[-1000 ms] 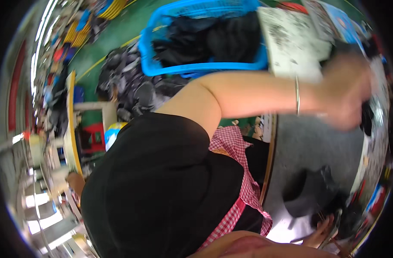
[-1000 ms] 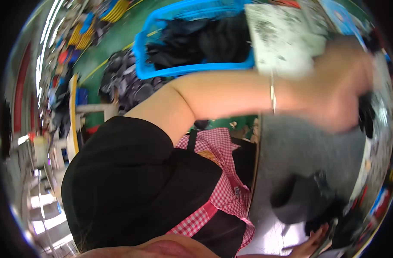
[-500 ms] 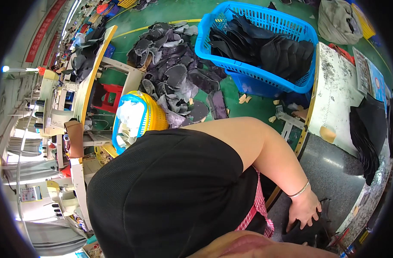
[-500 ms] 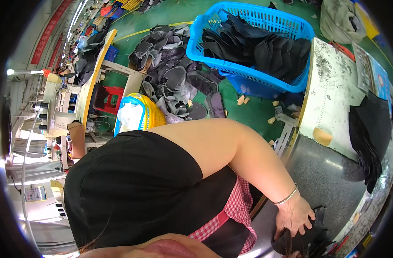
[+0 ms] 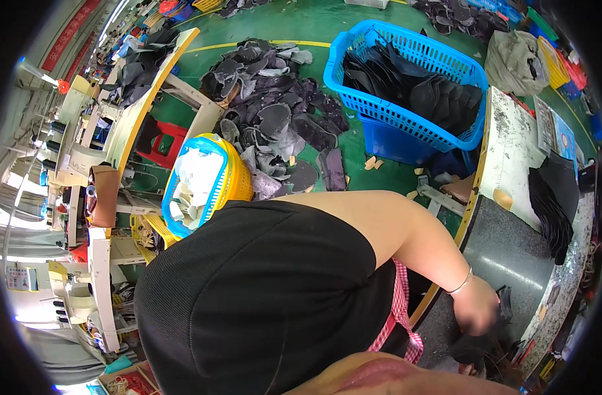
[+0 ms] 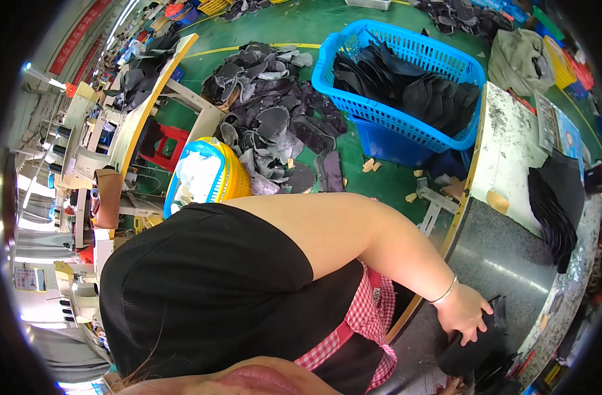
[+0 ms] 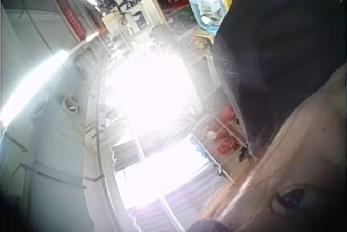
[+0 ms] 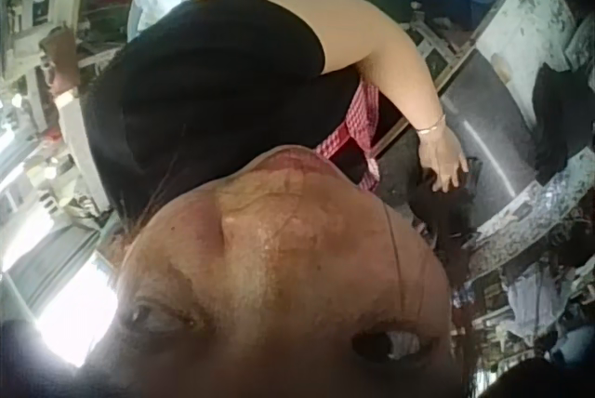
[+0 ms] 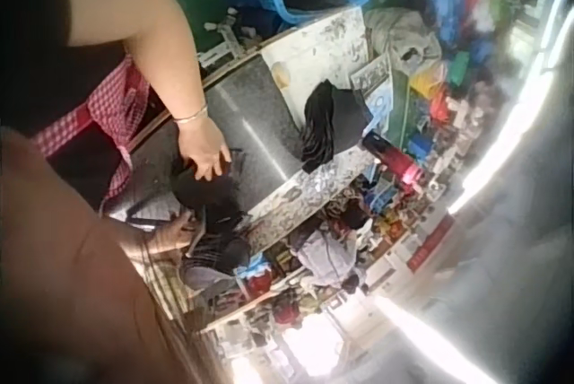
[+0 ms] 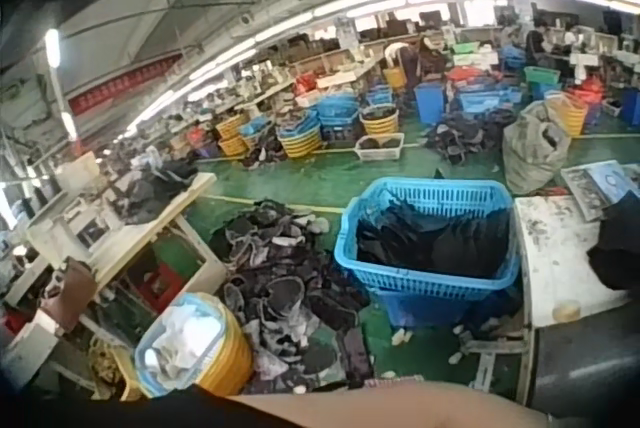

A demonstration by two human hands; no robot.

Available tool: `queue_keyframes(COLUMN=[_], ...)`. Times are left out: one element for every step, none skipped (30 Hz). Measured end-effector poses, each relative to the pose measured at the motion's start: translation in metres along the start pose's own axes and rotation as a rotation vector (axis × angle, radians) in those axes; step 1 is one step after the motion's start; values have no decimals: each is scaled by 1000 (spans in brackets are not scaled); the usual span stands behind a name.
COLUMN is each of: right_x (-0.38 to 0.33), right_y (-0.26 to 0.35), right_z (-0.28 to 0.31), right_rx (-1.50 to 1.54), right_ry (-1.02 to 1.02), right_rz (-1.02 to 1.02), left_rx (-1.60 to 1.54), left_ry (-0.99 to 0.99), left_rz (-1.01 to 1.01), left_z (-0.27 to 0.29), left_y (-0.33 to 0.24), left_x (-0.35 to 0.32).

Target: The person uses a hammer-like tool to repeatedly strike and shape a black flexible material on a workbench. They adjust the material's position frequently and eventually place the shaped pieces into a blue basket.

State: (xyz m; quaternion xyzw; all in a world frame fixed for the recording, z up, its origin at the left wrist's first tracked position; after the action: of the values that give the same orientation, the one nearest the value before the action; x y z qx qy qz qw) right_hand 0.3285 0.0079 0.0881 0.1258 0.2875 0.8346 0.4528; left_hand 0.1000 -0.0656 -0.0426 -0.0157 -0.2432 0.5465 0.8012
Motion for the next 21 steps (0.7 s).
queue_keyframes(right_x=[-3,1,12,24,43,66,79,84,88,87,86,86,84,80,83,86,83,88,92,90,90], right_y=[7,-10,-44,-79,-110,-141,-157,-161,-164,-165,-167,-169,-168,-168,-161,-154,-153,-145,-136,-135,-133], right_z=[0,1,2,0,-10,-22,-36,-47,-57,-63,-68,-73,-72,-70,-71,-73,-72,-78,-83,-86,-89], right_rx=[-28,-82,-134,-184,-268,-358,-441,-468,-496,-520,-545,-571,-566,-550,-537,-524,-500,-482,-464,-448,-431], right_ry=[15,45,74,99,-12,-120,-224,-212,-199,-206,-214,-223,-233,-242,-225,-211,-227,-203,-181,-171,-160], right_rz=[-16,-20,-22,-27,42,114,189,232,276,302,329,354,352,342,369,393,380,409,437,440,442], left_rx=[98,196,163,187,212,233,233,232,231,213,195,178,156,134,115,126,139,150,56,-46,-148], left_ry=[-61,-126,-69,-71,-72,-79,-106,-137,-169,-143,-117,-91,-120,-148,-189,-182,-158,-148,-188,-219,-252], left_rz=[-24,-51,-32,-15,5,33,86,141,197,192,187,182,180,173,208,248,243,293,392,467,540], left_z=[-4,-7,-9,-7,-3,-1,-2,-4,-4,1,8,14,14,10,10,9,11,12,14,16,17], left_y=[-6,-9,-9,-11,-13,-16,-16,-14,-14,-15,-16,-16,-15,-11,-7,-5,-2,-2,0,0,0], left_x=[-9,-15,-15,-15,-17,-18,-20,-21,-24,-22,-20,-18,-19,-19,-29,-36,-32,-41,-49,-52,-57])
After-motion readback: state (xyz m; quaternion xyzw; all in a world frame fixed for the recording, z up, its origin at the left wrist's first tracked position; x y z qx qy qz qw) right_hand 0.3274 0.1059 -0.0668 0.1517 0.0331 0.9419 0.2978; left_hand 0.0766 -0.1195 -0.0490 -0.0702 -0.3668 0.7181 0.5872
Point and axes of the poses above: each hand's wrist, its own x-axis towards the middle knuckle, its own z-axis out of the back of the hand, y = z × x, the point moved 1 cm from there along x, towards the middle knuckle, and after that the axes turned 2 degrees about -z, right-handed, at the moved point
